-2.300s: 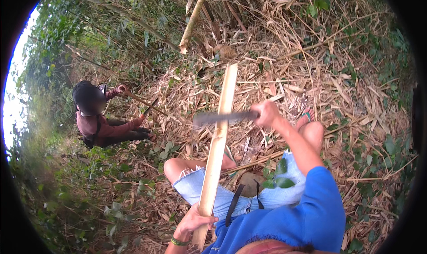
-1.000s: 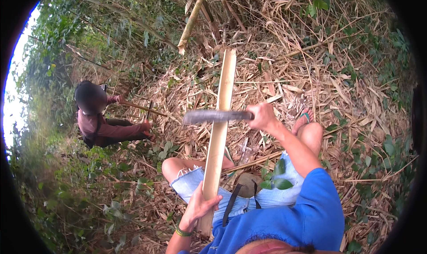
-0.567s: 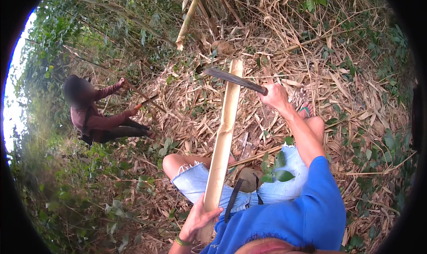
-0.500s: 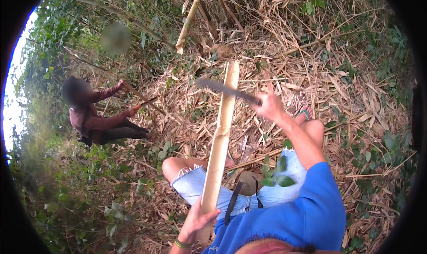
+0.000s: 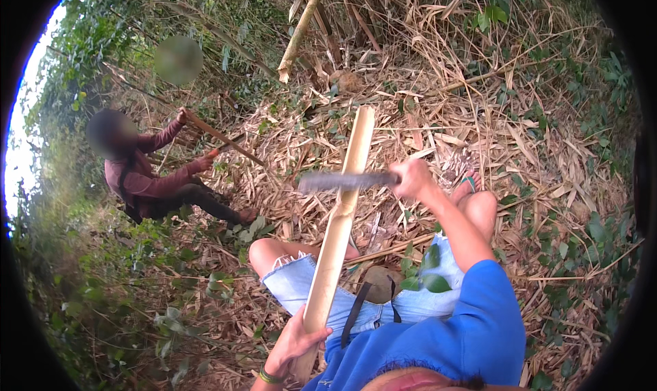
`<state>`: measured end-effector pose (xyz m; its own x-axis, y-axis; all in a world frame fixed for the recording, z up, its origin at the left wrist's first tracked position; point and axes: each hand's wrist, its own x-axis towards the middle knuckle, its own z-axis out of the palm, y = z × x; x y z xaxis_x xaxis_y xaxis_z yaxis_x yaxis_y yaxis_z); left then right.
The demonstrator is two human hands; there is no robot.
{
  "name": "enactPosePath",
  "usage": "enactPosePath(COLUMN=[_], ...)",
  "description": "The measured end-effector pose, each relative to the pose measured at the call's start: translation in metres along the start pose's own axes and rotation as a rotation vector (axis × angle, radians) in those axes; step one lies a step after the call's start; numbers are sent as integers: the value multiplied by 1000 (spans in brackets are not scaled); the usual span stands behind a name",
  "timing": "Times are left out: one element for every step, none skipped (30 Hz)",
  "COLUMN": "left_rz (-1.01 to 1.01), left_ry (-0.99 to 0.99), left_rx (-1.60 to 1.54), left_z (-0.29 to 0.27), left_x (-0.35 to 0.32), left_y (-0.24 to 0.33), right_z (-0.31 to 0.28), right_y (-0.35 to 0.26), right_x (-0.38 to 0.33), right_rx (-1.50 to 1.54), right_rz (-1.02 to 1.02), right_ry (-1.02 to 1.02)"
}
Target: The person sits on the ground and uses a machete to split a long bamboo stalk lengthwise. They hold the bamboo with one hand and repeatedly strike it with the machete to separate it into thinner strips. Another person is visible in the background also working with bamboo.
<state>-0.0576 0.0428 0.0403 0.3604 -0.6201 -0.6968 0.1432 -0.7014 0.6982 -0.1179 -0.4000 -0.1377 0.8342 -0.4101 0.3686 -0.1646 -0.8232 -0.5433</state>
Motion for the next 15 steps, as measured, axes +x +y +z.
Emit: enactPosePath(left_rz=[24,49,-4,33,68,101,81,1,12,26,46,60,49,46,46], left_ry=[-15,-30,-54,-56,-58,-60,-61,-66,-61,-49,-63,-101,-103,-110,-129], left_rx=[28,55,-75,-9,57,116,66,41,-7,-49,12,76,51,29,101], left_z=[-1,-2,1,0,-1,0,8,9,12,12,10,7,5,2,-1], left_x=[-4,-6,-12,-11,-8,-6,-6,-1,3,6,11,18,17,16,15], left_y=[-11,-19,-18,-22,-29,-34,-15,-12,-11,-12,-10,-13,-14,-13,-8], right_z=[-4,-11,-16,-22,-21,-15,-7,-1,1,4,6,8,7,3,10], right_y=[17,36,53,66,72,76,57,39,17,0,-3,11,0,-13,-3], right_x=[5,10,14,17,16,12,13,17,20,22,19,13,16,18,15], right_rx=[14,30,91,93,186,276,703,959,1210,1412,1447,1578,1603,1623,1582], right_rz=[285,570,603,601,618,633,739,712,702,713,724,785,802,817,799], right_ry=[-28,-55,120,205,257,301,255,244,228,231,296,307,316,331,342])
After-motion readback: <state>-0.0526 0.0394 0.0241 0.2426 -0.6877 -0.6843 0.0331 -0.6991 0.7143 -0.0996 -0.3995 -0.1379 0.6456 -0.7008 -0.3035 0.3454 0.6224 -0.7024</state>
